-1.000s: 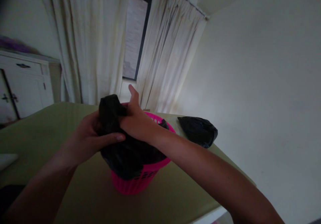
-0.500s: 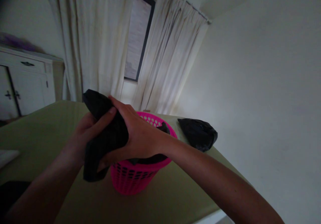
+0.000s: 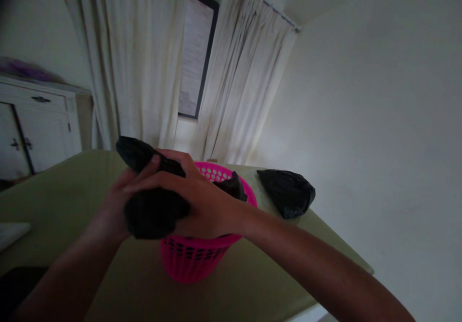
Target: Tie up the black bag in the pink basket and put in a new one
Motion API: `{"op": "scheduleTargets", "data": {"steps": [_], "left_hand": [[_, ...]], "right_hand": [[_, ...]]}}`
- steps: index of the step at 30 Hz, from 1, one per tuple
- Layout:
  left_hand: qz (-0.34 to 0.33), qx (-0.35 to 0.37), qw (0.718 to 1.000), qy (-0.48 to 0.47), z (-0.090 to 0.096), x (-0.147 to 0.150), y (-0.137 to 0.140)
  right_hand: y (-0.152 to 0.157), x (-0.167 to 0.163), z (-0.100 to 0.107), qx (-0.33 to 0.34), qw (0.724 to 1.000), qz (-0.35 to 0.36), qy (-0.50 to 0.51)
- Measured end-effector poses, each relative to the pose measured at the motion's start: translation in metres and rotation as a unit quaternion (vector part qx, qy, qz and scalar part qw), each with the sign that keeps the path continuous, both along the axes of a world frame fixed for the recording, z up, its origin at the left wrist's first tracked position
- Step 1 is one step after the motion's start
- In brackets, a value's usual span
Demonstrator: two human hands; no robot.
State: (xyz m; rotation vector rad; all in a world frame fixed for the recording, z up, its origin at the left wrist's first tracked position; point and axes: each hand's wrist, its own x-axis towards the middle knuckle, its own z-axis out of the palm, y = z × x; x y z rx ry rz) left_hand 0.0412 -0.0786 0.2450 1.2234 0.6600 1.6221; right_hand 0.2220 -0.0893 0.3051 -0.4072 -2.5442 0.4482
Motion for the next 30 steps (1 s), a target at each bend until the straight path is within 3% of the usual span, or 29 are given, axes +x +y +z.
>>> {"op": "scheduleTargets", "data": {"steps": [3,6,11,16,18,22,25,30], "left_hand": [[0.022,-0.034,0.999,-0.011,-0.001,0.003,-0.002],[0.035,-0.013,0.998,0.051,0.001,0.007,-0.008],[0.172,0.116,0.962,0.179,-0.002,0.007,-0.016],[0.201,0.276,0.891,0.299,-0.013,0.000,-0.015],[0.207,0.311,0.869,0.325,-0.016,0.001,-0.013],[0.224,0.334,0.848,0.346,-0.019,0.005,-0.011],[0.216,0.334,0.847,0.353,-0.017,0.006,-0.012],[0.225,0.335,0.855,0.325,-0.011,0.009,-0.013]], "right_hand": [[-0.003,-0.010,-0.001,-0.043,0.992,-0.073,0.097],[0.001,-0.016,-0.003,-0.135,0.958,-0.162,0.195],[0.015,-0.020,-0.007,-0.231,0.905,-0.236,0.269],[0.021,-0.016,-0.003,-0.320,0.895,-0.213,0.227],[0.022,-0.012,0.001,-0.286,0.921,-0.198,0.177],[0.020,-0.002,0.009,-0.104,0.976,-0.188,0.033],[0.017,0.003,0.012,-0.029,0.981,-0.192,-0.025],[0.013,0.008,0.016,-0.010,0.972,-0.229,-0.052]]}}
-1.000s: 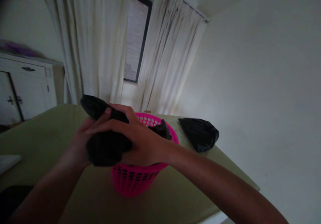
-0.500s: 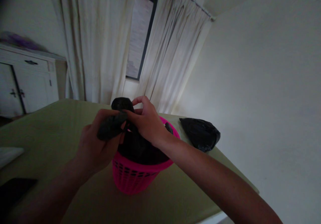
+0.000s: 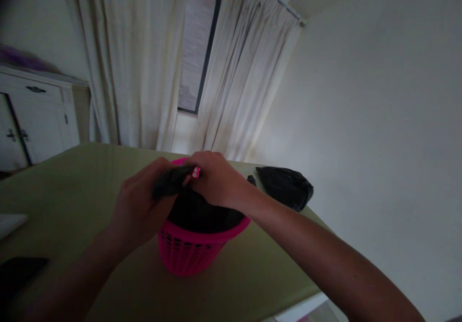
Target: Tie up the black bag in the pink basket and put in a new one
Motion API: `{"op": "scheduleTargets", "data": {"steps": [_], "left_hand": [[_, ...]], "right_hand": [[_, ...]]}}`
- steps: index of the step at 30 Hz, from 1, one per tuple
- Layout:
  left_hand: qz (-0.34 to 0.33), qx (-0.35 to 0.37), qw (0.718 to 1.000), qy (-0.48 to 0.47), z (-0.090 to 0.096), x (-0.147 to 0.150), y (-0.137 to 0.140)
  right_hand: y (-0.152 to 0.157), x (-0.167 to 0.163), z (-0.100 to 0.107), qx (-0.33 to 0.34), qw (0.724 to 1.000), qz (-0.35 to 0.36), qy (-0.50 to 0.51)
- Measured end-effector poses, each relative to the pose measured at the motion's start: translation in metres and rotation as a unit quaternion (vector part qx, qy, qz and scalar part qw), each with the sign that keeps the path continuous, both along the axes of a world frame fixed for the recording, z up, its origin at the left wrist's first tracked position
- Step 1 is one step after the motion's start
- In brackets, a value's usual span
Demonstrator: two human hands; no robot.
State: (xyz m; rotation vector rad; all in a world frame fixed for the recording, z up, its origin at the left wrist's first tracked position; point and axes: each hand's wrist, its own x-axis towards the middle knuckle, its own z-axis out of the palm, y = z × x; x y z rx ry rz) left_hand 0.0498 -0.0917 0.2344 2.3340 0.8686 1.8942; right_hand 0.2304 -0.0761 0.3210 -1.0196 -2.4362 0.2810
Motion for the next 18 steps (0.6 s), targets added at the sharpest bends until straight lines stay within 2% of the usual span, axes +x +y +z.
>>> {"op": "scheduleTargets", "data": {"steps": [2,5,11,15,18], "left_hand": [[0.001,0.030,1.000,-0.007,0.000,0.002,0.001],[-0.024,0.053,0.998,-0.006,-0.002,0.002,0.001],[-0.130,-0.047,0.990,0.003,0.006,-0.007,-0.005],[-0.147,-0.098,0.984,-0.004,0.013,-0.011,-0.008],[-0.145,-0.104,0.984,-0.012,0.016,-0.011,-0.009]], "right_hand": [[-0.001,0.001,0.003,-0.031,0.999,0.007,-0.023],[0.000,0.003,0.007,-0.124,0.991,0.043,-0.038],[0.003,0.007,0.006,-0.251,0.964,0.076,-0.036],[-0.001,0.009,0.003,-0.296,0.952,0.083,0.000],[-0.002,0.009,0.002,-0.312,0.945,0.093,0.016]]}}
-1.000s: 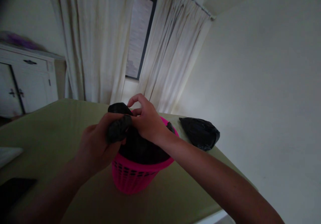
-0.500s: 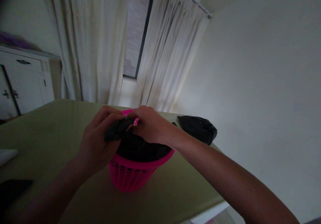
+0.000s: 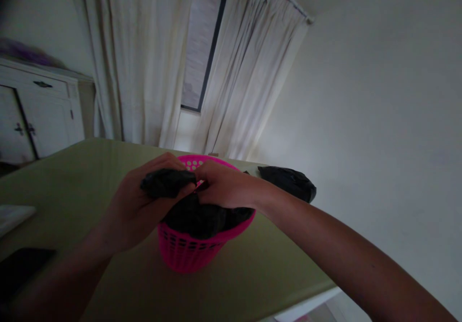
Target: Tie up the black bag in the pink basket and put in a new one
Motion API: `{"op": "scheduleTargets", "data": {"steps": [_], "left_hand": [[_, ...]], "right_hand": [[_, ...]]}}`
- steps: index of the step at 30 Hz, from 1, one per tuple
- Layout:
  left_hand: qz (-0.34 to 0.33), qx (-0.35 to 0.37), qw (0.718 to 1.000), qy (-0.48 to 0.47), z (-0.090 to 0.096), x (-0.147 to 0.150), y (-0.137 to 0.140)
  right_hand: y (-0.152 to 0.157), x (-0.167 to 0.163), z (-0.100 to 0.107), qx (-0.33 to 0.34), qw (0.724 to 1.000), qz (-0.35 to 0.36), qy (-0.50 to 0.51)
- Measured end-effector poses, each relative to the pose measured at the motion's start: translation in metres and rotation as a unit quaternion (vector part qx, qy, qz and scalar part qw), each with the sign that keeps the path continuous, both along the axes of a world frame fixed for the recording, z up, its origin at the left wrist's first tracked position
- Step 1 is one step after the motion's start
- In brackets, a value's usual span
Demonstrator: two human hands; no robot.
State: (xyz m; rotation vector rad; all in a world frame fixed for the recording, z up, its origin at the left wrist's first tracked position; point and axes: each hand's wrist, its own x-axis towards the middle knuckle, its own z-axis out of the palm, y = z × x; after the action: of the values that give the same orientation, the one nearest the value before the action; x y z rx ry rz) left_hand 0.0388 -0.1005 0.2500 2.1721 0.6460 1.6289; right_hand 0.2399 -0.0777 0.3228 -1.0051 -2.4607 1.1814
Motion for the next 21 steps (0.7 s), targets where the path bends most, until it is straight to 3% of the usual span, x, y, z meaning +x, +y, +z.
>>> {"op": "scheduleTargets", "data": {"steps": [11,17,21], "left_hand": [[0.006,0.009,0.999,-0.036,-0.002,0.002,0.002],[0.001,0.028,0.998,-0.048,-0.004,0.004,0.002],[0.034,0.008,0.997,-0.067,-0.004,0.005,0.005]], "right_hand": [[0.008,0.001,0.004,-0.055,0.997,0.047,0.001],[0.013,-0.011,0.002,0.044,0.994,0.101,0.016],[0.011,-0.014,0.001,0.104,0.991,0.075,-0.032]]}}
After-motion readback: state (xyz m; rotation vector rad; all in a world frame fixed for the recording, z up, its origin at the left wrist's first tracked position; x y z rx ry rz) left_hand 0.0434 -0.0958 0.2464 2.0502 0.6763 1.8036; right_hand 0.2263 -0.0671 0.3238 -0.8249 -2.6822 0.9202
